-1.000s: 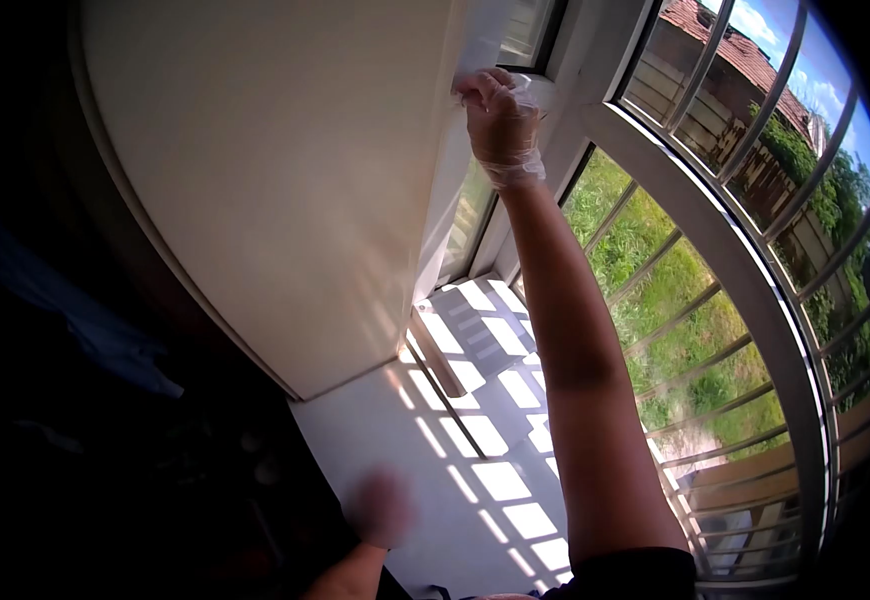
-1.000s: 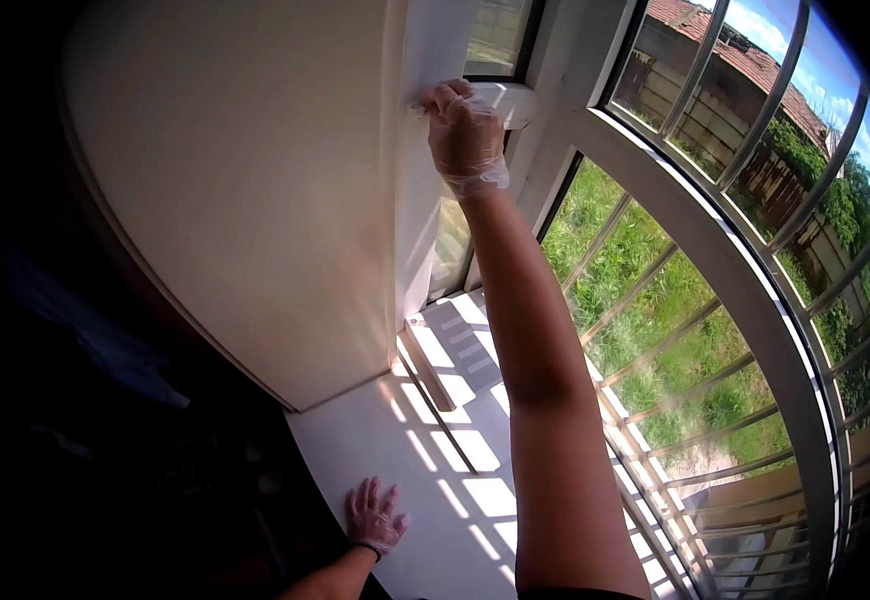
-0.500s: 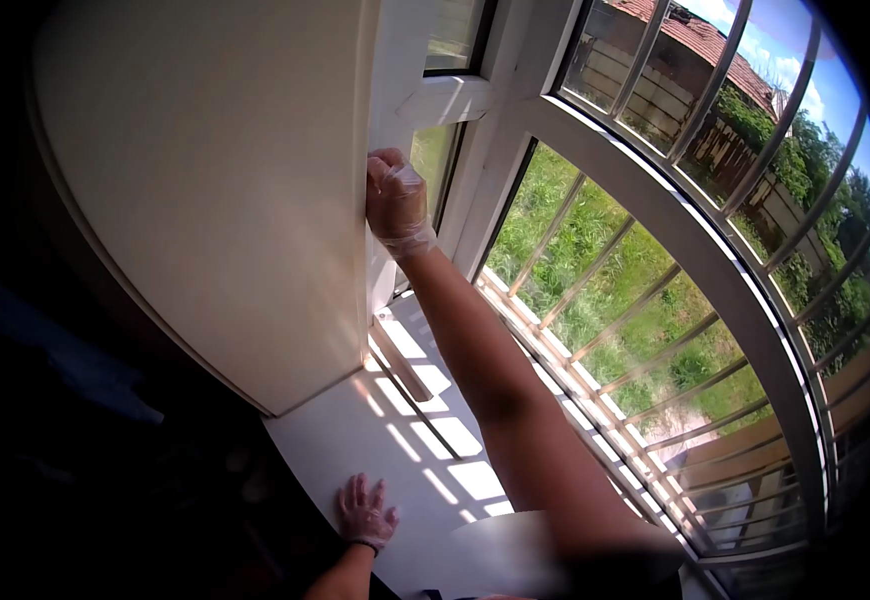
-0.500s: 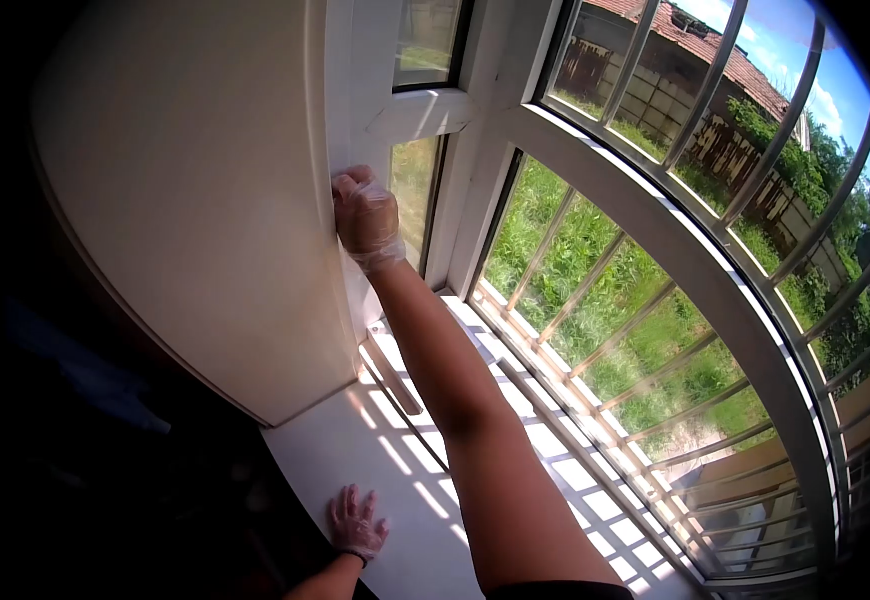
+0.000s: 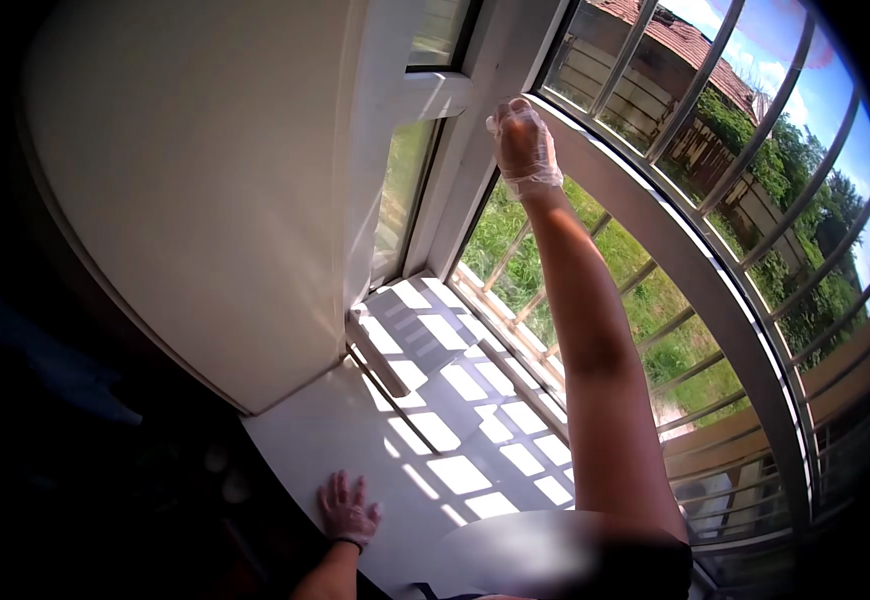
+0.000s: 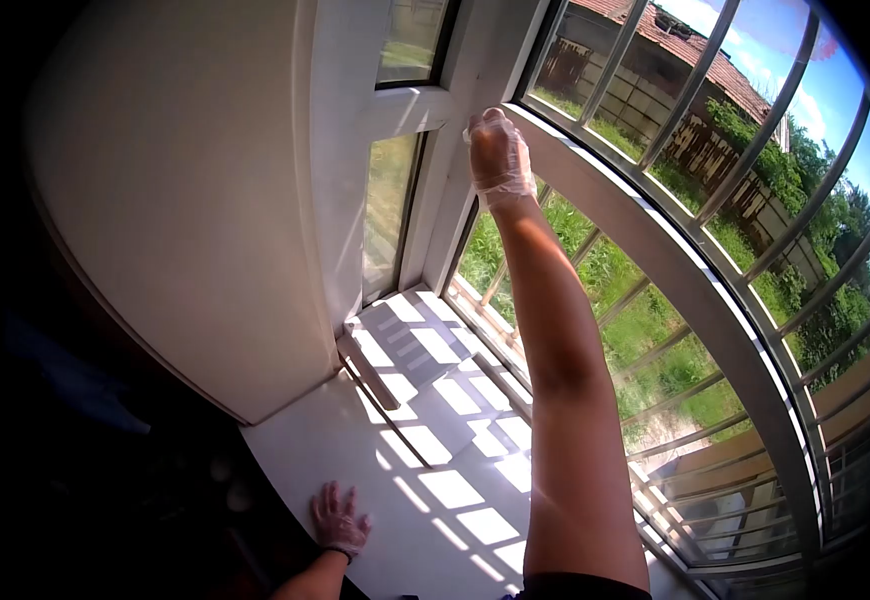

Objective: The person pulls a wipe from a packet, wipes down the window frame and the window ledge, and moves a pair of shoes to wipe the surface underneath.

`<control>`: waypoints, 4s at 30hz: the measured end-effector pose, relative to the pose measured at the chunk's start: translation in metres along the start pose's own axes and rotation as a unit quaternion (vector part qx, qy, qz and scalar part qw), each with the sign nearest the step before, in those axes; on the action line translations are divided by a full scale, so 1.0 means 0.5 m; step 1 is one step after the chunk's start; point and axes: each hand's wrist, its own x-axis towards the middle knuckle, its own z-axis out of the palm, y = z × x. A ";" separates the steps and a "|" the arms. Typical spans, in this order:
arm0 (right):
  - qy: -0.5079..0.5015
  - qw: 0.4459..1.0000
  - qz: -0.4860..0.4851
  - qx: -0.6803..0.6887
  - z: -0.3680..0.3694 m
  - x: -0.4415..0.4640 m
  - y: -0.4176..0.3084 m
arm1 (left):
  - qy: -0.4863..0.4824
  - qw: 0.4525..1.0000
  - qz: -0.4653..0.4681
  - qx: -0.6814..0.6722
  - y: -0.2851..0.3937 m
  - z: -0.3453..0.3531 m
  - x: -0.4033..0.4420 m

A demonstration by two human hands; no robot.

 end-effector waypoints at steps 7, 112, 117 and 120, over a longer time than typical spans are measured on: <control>-0.136 0.988 0.057 -0.046 0.023 0.007 0.064 | 0.007 1.000 0.006 -0.001 -0.003 0.000 -0.003; 0.023 0.906 0.281 -0.315 -1.660 -1.442 0.644 | 0.072 0.956 -0.238 0.155 0.377 0.250 -0.496; 0.075 0.946 0.215 -0.230 -1.520 -1.355 0.612 | 0.126 0.937 -0.314 0.086 0.425 0.268 -0.497; 0.009 0.967 0.151 -0.205 -1.412 -1.258 0.581 | 0.135 0.938 -0.293 0.131 0.436 0.273 -0.495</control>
